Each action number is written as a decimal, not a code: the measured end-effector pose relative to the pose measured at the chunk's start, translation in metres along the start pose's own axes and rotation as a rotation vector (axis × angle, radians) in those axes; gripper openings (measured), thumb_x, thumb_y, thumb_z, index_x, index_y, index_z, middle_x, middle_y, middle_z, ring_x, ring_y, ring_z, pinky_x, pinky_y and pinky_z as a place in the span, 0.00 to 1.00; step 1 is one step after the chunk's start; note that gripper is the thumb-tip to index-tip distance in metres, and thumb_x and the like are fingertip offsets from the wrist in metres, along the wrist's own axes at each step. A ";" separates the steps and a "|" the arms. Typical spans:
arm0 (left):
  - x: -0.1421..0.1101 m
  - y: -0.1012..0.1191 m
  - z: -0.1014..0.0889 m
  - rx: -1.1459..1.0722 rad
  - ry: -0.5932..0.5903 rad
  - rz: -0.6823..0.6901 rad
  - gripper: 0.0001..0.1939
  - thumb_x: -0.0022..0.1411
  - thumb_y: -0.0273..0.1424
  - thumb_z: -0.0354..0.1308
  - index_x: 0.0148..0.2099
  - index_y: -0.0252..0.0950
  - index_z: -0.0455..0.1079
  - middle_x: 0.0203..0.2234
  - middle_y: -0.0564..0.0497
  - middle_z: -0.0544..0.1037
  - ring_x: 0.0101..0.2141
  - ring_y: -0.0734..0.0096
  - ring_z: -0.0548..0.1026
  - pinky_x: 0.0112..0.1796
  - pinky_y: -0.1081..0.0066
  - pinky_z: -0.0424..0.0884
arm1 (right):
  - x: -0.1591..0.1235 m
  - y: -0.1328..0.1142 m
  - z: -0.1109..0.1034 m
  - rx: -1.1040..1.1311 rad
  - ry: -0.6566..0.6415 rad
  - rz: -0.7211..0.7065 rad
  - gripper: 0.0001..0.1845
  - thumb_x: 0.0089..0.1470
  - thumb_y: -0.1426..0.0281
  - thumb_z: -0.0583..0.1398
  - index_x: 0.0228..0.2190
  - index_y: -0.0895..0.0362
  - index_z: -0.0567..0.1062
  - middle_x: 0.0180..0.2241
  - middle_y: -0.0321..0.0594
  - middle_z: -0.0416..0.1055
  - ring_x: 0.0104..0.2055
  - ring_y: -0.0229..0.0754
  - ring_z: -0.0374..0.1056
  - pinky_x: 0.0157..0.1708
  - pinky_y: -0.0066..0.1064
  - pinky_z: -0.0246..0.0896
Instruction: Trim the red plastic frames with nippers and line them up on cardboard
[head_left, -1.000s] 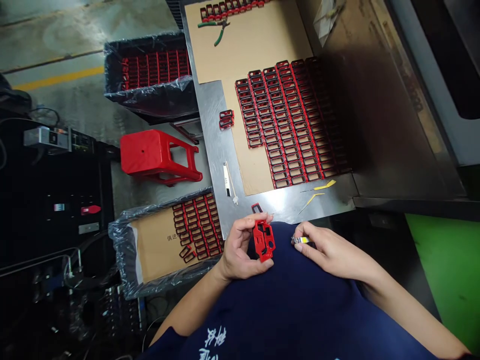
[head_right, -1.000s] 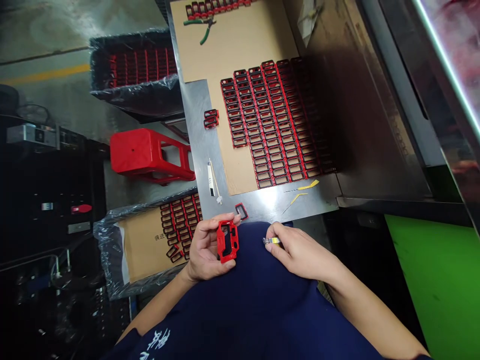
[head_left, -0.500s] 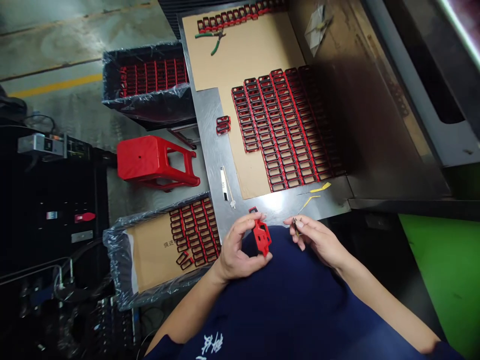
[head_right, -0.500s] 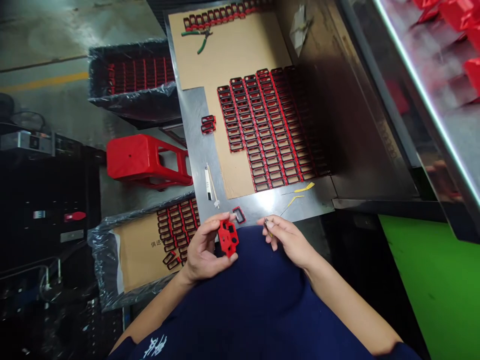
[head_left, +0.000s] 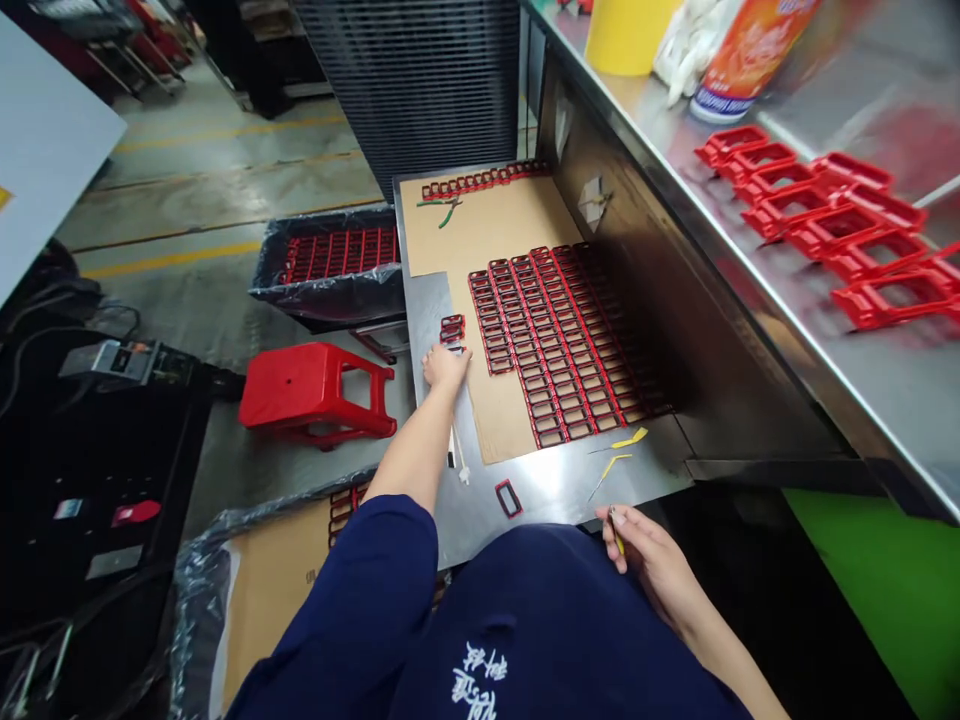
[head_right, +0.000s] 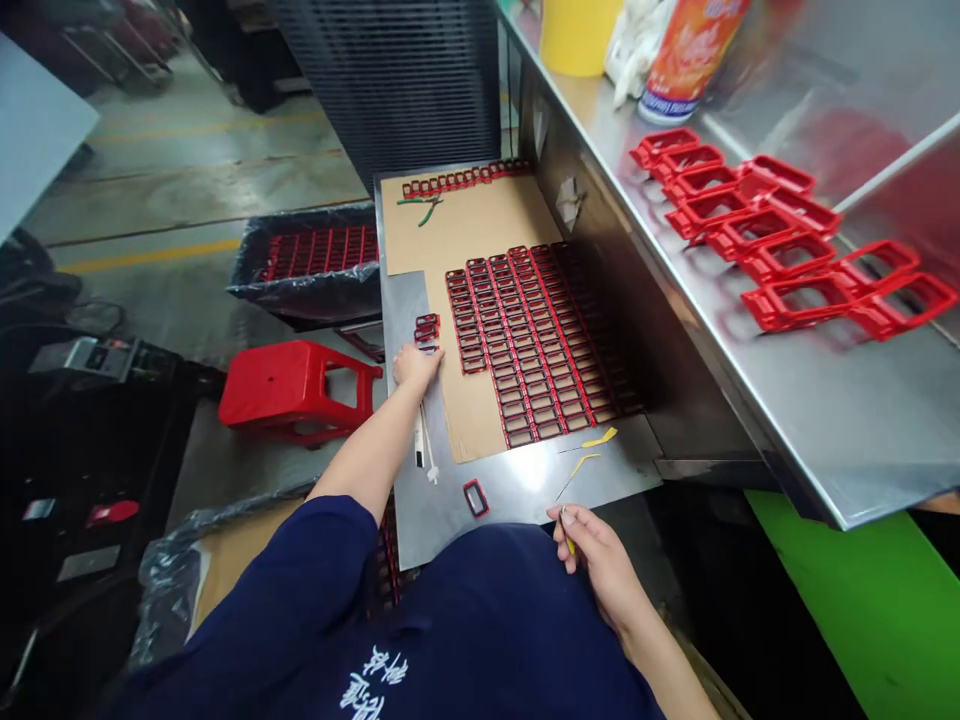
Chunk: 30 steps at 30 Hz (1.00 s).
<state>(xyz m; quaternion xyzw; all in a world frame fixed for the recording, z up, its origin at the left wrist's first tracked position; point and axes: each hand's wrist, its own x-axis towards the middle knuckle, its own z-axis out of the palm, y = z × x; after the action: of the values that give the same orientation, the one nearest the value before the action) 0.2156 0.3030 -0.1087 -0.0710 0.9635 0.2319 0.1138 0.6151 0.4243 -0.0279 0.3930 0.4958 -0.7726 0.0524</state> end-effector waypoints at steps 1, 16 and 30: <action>0.004 0.004 0.002 0.015 0.006 -0.011 0.32 0.60 0.43 0.66 0.58 0.27 0.66 0.56 0.31 0.73 0.60 0.44 0.68 0.57 0.49 0.68 | -0.002 0.003 -0.002 0.017 0.021 0.003 0.35 0.46 0.41 0.71 0.33 0.62 0.76 0.28 0.38 0.66 0.25 0.32 0.58 0.25 0.23 0.56; -0.205 -0.081 -0.008 0.205 -0.405 0.735 0.23 0.49 0.39 0.71 0.47 0.41 0.74 0.46 0.43 0.78 0.48 0.49 0.78 0.46 0.60 0.76 | 0.013 -0.001 0.000 -0.277 -0.138 0.033 0.25 0.54 0.48 0.60 0.36 0.58 0.69 0.23 0.32 0.60 0.22 0.33 0.49 0.23 0.25 0.44; -0.229 -0.103 0.027 0.262 -0.566 0.626 0.27 0.54 0.30 0.69 0.56 0.31 0.68 0.49 0.36 0.73 0.53 0.45 0.74 0.52 0.52 0.73 | -0.009 -0.063 -0.018 -1.040 -0.464 -0.092 0.17 0.66 0.57 0.51 0.38 0.56 0.72 0.35 0.40 0.72 0.36 0.43 0.66 0.36 0.31 0.58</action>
<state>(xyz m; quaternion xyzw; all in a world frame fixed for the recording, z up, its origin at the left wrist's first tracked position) 0.4609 0.2438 -0.1192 0.3054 0.8907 0.1416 0.3056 0.6018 0.4675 0.0198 0.1136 0.8031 -0.4943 0.3126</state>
